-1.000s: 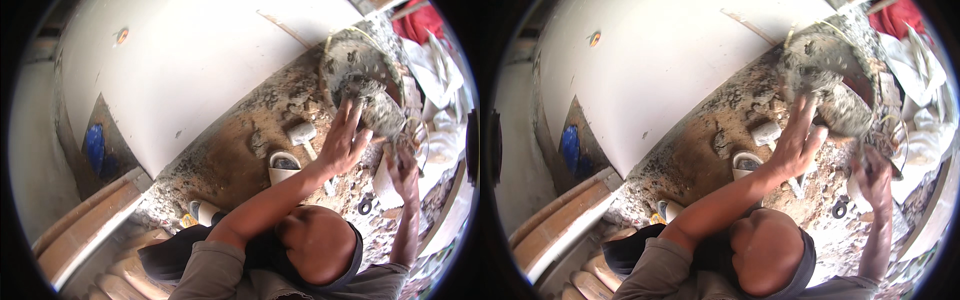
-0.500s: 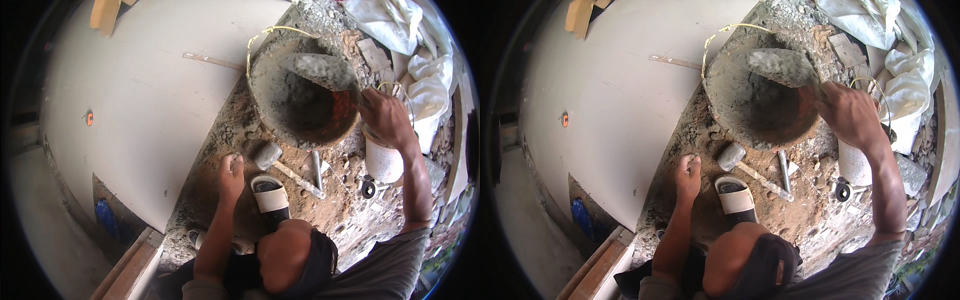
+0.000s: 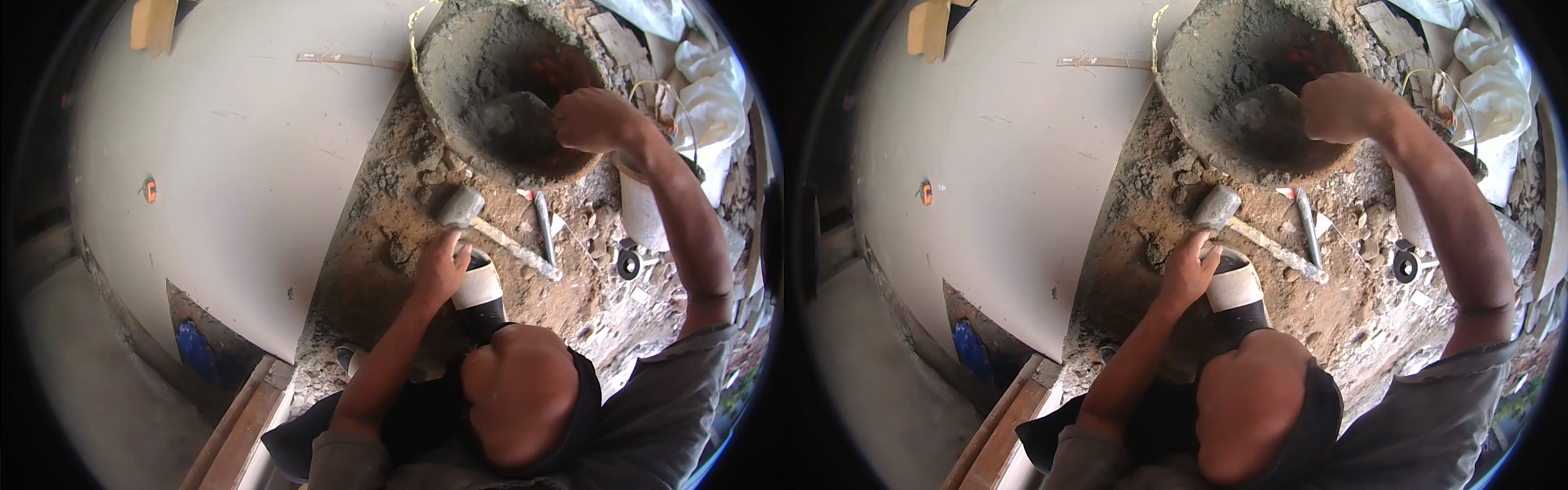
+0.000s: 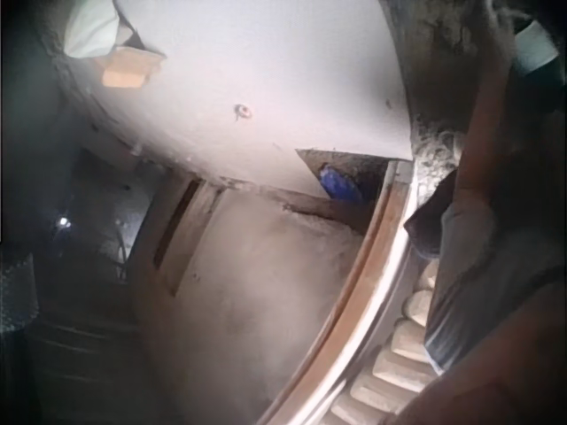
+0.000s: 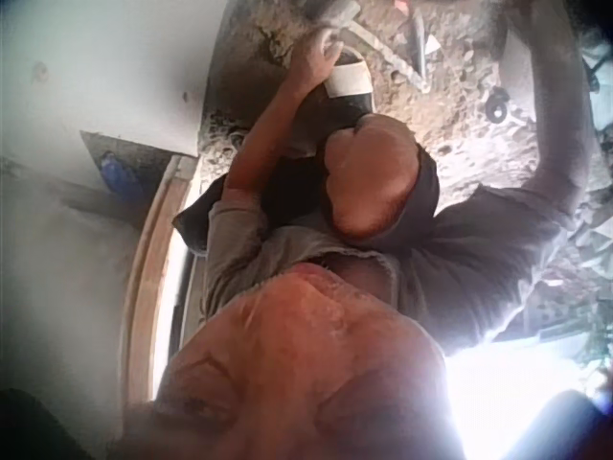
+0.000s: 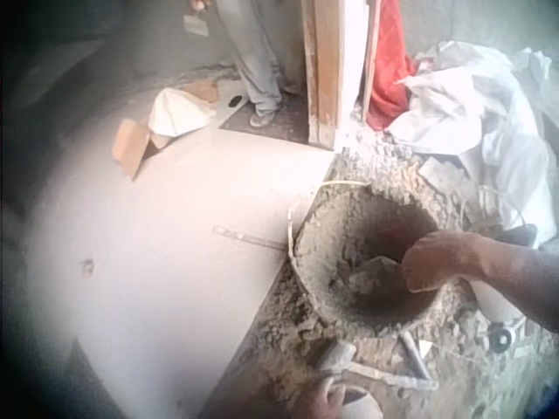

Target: The person positions a large white tile onto a curved concrete surface, then uses a rubber mallet to tap it into place. They apply cement with a trowel along the edges and continue tapping to secure the tile. The person also uses a roll of tape to mark or measure a line on the tile surface.

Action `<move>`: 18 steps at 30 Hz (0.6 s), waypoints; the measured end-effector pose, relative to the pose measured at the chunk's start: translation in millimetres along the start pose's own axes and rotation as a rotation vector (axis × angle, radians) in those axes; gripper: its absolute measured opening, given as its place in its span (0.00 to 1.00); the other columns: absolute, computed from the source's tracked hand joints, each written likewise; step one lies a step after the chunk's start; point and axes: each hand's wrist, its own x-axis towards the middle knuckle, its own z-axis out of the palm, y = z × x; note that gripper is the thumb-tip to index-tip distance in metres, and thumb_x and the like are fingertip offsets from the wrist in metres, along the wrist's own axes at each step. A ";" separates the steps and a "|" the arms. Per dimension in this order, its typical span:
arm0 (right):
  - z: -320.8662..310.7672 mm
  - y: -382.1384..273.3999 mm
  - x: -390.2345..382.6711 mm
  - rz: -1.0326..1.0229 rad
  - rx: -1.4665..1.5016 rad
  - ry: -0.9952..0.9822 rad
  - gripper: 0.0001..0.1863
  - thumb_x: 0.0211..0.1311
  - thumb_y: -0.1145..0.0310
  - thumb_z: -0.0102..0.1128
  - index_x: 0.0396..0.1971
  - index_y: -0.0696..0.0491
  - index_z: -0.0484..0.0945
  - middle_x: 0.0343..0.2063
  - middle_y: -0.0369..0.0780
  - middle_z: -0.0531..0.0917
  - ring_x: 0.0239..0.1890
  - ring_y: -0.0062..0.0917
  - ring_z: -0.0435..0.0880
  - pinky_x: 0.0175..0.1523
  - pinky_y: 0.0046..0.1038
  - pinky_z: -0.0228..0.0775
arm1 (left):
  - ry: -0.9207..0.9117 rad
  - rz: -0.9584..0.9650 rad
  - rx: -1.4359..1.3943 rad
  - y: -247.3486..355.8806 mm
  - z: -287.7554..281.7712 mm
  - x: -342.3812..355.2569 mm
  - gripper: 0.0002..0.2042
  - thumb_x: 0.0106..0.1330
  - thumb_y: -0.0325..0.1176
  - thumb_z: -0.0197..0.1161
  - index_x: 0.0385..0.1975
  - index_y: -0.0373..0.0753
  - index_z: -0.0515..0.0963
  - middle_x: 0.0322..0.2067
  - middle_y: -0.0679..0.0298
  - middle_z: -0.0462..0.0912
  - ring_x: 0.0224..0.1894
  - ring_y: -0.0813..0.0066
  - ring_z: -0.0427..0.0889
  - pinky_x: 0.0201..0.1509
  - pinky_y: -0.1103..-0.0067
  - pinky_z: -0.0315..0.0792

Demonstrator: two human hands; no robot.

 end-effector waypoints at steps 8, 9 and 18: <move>-0.6 36.8 -50.8 0.109 0.644 -0.045 0.17 0.58 0.57 0.55 0.27 0.59 0.80 0.18 0.39 0.80 0.20 0.23 0.80 0.24 0.28 0.73 | -0.514 -0.006 0.405 -12.8 -91.2 -9.8 0.17 0.64 0.38 0.60 0.53 0.43 0.73 0.48 0.54 0.78 0.49 0.51 0.78 0.54 0.61 0.70; 4.3 37.3 -56.2 0.116 0.649 -0.003 0.17 0.58 0.57 0.55 0.27 0.58 0.80 0.18 0.38 0.79 0.19 0.23 0.79 0.23 0.28 0.71 | -0.593 0.041 0.511 -13.1 -111.5 -17.6 0.19 0.65 0.39 0.59 0.54 0.43 0.72 0.51 0.54 0.76 0.52 0.52 0.77 0.57 0.59 0.68; 42.1 6.1 -119.4 0.051 1.008 0.178 0.24 0.52 0.49 0.56 0.27 0.60 0.80 0.17 0.37 0.75 0.17 0.19 0.74 0.21 0.26 0.68 | -0.840 -0.241 0.738 -49.4 -200.5 -70.3 0.22 0.67 0.47 0.55 0.56 0.42 0.71 0.55 0.55 0.74 0.58 0.56 0.73 0.64 0.59 0.62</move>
